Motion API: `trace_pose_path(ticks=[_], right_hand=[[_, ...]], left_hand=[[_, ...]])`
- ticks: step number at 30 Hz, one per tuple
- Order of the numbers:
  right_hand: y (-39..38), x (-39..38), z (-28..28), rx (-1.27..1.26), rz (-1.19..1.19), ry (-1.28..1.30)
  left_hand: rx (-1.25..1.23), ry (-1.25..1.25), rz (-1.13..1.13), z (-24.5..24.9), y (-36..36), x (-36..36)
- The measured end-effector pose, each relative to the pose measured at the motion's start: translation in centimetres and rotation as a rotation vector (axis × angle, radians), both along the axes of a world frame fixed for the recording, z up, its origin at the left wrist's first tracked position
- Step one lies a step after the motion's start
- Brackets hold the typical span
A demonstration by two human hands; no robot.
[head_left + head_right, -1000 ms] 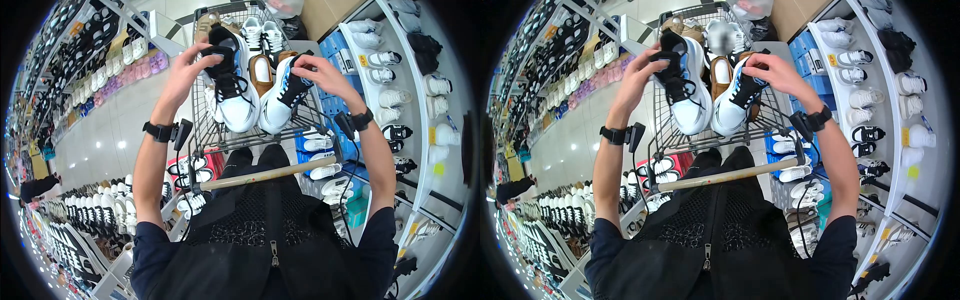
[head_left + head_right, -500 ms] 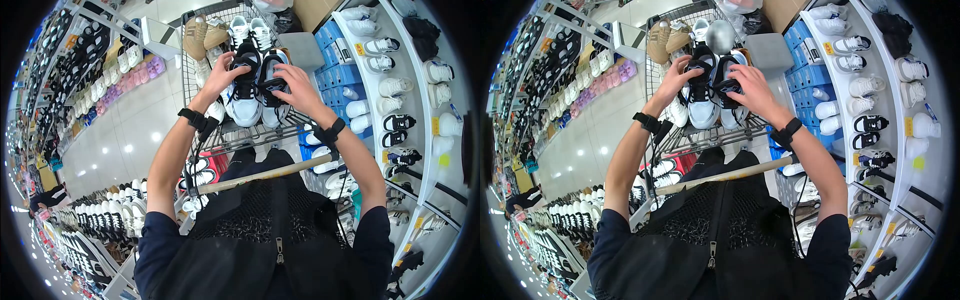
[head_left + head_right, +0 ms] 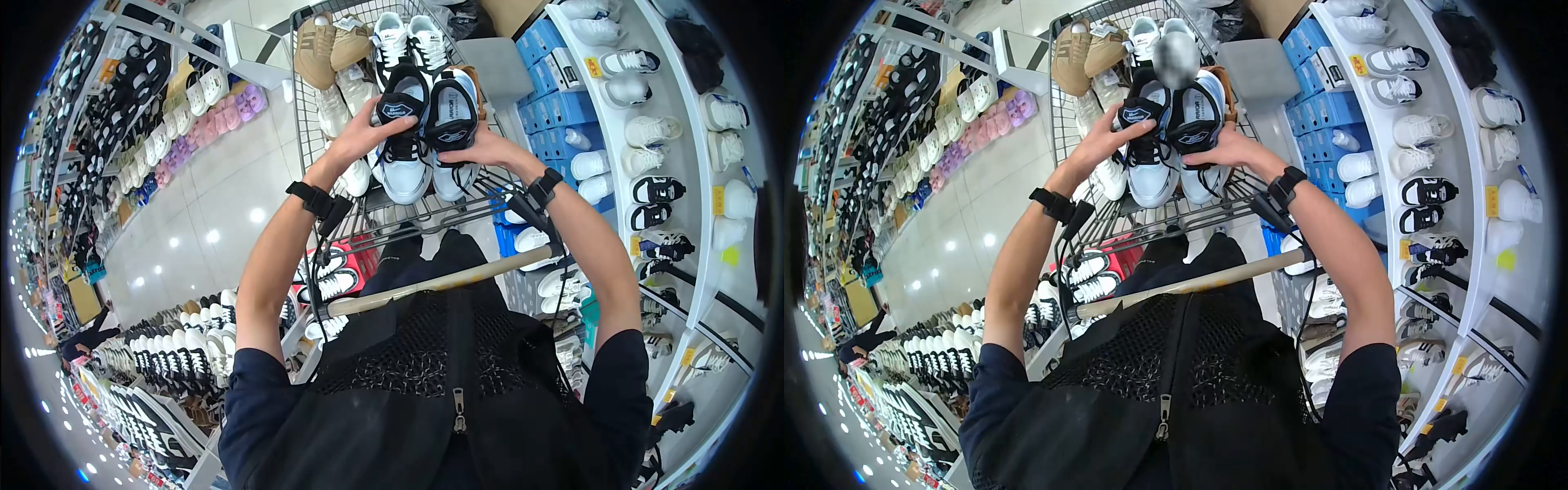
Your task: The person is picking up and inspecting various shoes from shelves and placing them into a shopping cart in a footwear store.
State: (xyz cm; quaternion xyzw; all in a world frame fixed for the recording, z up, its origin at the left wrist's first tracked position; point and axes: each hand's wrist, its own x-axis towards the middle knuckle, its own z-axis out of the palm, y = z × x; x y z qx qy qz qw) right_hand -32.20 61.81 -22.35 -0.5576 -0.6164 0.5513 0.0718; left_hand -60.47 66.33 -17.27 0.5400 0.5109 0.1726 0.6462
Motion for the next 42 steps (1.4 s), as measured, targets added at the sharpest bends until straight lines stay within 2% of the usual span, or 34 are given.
trace_pose_path(ticks=[2, 4, 7, 10, 14, 16, 17, 18, 20, 24, 26, 27, 28, 29, 30, 31, 33, 34, 35, 36, 38, 39, 40, 42], right_hand=[[-0.2, -0.2, 1.2, 0.001, -0.037, -0.011], [-0.3, -0.1, 1.3, 0.058, -0.114, -0.114], [-0.2, 0.3, -1.4, 0.078, -0.178, -0.149], [0.0, 0.3, -0.9, 0.050, -0.082, -0.104], [-0.6, 0.4, 2.0, -0.001, -0.163, -0.001], [-1.2, 0.8, 3.7, -0.070, -0.223, 0.163], [-2.2, -0.5, 7.9, -0.082, -0.306, 0.226], [-2.1, -0.3, 9.3, -0.074, -0.310, 0.227], [-2.6, 0.6, 10.8, -0.191, -0.278, -0.040], [-5.0, 2.7, 9.6, 0.014, -0.332, -0.064], [-6.8, 3.3, 11.6, 0.068, -0.377, -0.066], [-7.8, 3.5, 13.7, 0.108, -0.451, -0.004], [-8.9, 4.6, 15.7, 0.167, -0.528, 0.061], [-10.0, 5.6, 15.6, 0.300, -0.568, 0.040], [-10.7, 5.9, 15.2, 0.300, -0.568, 0.039], [-12.4, 7.8, 16.1, 0.387, -0.613, 0.039], [-14.1, 9.5, 16.0, 0.493, -0.667, 0.047], [-17.2, 10.7, 18.5, 0.463, -0.687, 0.241], [-19.5, 11.8, 19.8, 0.502, -0.729, 0.246], [-19.9, 11.6, 19.9, 0.521, -0.753, 0.253], [-25.9, 16.1, 19.3, 0.506, -0.888, 0.261], [-26.2, 16.4, 18.6, 0.575, -0.937, 0.206], [-30.7, 17.6, 20.4, 0.523, -1.010, 0.210], [-33.8, 19.0, 20.9, 0.560, -1.012, 0.304]], left_hand=[[0.021, -0.040, -0.089, 0.4, -0.4, -0.5], [-0.034, -0.052, -0.073, 1.3, -0.9, -0.9], [-0.007, -0.070, -0.064, 0.3, -1.1, -1.4], [-0.009, -0.004, -0.025, -0.3, -1.0, -1.6], [-0.115, 0.024, 0.020, -0.9, -0.6, -1.9], [-0.163, 0.005, 0.101, -1.3, -0.4, -1.9], [-0.149, 0.026, 0.089, -1.5, -0.3, -1.9], [-0.141, 0.025, 0.084, -0.9, -0.3, -1.7], [-0.140, 0.028, 0.030, 0.4, -1.0, -1.3], [-0.029, 0.086, -0.104, 3.2, -1.6, -0.6], [0.168, 0.050, -0.148, 5.7, -2.9, 0.2], [0.154, 0.023, -0.152, 6.7, -3.1, 0.7], [0.189, 0.021, -0.162, 7.8, -3.3, 1.9], [0.214, 0.001, -0.177, 8.5, -3.8, 2.9], [0.218, -0.018, -0.184, 8.6, -4.0, 3.0], [0.391, -0.162, -0.222, 10.9, -5.8, 5.4], [0.468, -0.180, -0.276, 12.1, -7.4, 6.7], [0.521, -0.218, -0.324, 14.4, -9.0, 9.1], [0.511, -0.336, -0.371, 14.1, -9.9, 10.9], [0.512, -0.336, -0.371, 13.8, -10.3, 10.9], [0.472, -0.411, -0.454, 15.3, -13.2, 16.1], [0.481, -0.422, -0.467, 14.0, -13.0, 16.4], [0.371, -0.450, -0.533, 16.8, -16.1, 19.8], [0.383, -0.353, -0.590, 18.0, -18.4, 22.0]])
